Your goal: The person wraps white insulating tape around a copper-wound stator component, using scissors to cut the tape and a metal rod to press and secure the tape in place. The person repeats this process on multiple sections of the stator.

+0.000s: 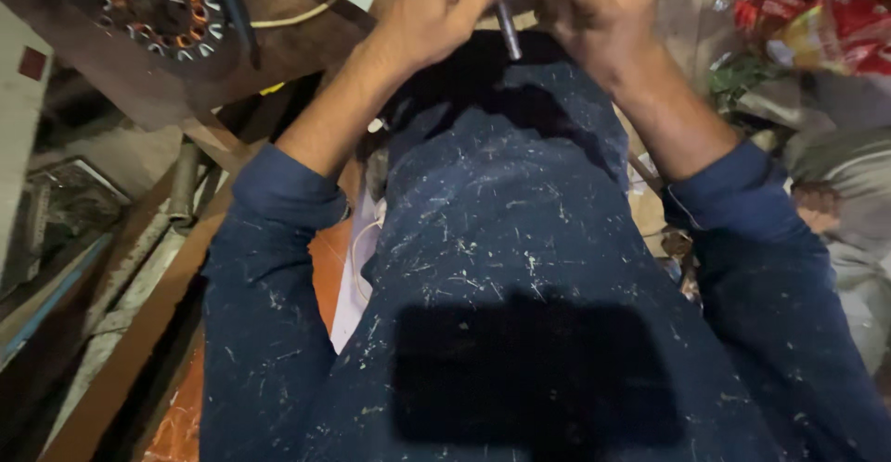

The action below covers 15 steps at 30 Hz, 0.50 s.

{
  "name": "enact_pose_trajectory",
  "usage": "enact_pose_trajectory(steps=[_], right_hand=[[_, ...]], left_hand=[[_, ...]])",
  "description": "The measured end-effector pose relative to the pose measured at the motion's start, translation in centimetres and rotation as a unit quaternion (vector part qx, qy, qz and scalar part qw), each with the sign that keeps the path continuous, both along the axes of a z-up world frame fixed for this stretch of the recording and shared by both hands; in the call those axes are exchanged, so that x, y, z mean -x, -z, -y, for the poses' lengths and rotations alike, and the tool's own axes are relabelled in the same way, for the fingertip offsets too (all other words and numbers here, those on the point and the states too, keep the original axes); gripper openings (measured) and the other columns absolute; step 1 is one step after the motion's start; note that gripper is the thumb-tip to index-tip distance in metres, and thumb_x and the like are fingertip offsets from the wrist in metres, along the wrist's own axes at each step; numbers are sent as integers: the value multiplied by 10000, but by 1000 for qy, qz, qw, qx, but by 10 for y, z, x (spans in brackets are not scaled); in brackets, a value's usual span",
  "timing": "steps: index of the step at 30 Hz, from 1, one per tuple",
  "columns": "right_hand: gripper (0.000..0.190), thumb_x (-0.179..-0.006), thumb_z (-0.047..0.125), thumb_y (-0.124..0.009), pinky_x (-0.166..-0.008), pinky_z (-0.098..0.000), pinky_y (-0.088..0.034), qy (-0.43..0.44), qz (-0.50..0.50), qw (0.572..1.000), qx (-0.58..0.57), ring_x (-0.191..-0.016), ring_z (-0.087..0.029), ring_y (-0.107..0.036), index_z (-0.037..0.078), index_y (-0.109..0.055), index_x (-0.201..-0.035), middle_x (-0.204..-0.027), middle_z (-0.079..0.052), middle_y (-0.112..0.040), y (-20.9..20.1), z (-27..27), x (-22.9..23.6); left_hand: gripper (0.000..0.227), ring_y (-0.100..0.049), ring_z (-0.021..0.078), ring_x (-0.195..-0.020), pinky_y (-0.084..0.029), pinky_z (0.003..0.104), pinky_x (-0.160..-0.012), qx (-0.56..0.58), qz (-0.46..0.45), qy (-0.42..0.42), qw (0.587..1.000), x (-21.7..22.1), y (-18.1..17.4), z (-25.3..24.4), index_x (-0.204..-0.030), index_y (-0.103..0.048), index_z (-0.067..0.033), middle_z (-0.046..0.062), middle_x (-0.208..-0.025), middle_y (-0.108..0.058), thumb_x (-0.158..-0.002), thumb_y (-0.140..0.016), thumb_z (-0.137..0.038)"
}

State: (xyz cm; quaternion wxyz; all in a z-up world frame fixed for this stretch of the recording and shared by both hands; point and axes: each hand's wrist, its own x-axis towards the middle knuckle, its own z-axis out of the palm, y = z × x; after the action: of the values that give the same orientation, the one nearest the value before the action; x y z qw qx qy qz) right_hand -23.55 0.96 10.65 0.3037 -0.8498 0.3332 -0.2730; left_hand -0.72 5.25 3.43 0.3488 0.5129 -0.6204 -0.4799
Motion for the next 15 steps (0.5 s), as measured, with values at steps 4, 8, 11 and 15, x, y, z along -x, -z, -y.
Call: enact_pose_trajectory(steps=[4, 8, 11, 15], right_hand=[[165, -1011, 32, -834, -612, -276, -447, 96, 15, 983, -158, -695, -149, -593, 34, -779, -1166, -856, -49, -690, 28, -13, 7], [219, -1056, -20, -768, -705, -275, -481, 56, 76, 971, -220, -800, -178, -625, -16, -732, -1272, -952, -99, -697, 44, -29, 16], [245, -1072, -56, -709, -849, -311, -549, 38, 137, 968, -205, -968, -217, -701, -43, -670, -1314, -1120, -150, -721, 45, -31, 11], [280, -1064, -36, -782, -828, -303, -573, 71, 104, 975, -183, -948, -207, -740, -20, -701, -1332, -1113, -153, -754, 41, -34, 6]], left_hand=[[266, -673, 253, -1031, -528, 384, -905, 148, -27, 52, 987, -13, -12, -4, -1291, -664, -49, 86, -1141, -691, -1096, -747, -210], [359, -637, 294, -1143, -476, 426, -1009, 172, 53, 52, 982, -10, -19, -17, -1384, -612, -40, 100, -1233, -663, -1087, -756, -182], [362, -624, 320, -1100, -469, 434, -977, 212, 54, -9, 976, -2, -19, -19, -1299, -608, -60, 100, -1185, -670, -1045, -813, -216], [342, -621, 318, -1095, -459, 449, -982, 220, 76, -21, 972, 6, -11, -24, -1282, -610, -46, 90, -1172, -667, -1046, -803, -202]])
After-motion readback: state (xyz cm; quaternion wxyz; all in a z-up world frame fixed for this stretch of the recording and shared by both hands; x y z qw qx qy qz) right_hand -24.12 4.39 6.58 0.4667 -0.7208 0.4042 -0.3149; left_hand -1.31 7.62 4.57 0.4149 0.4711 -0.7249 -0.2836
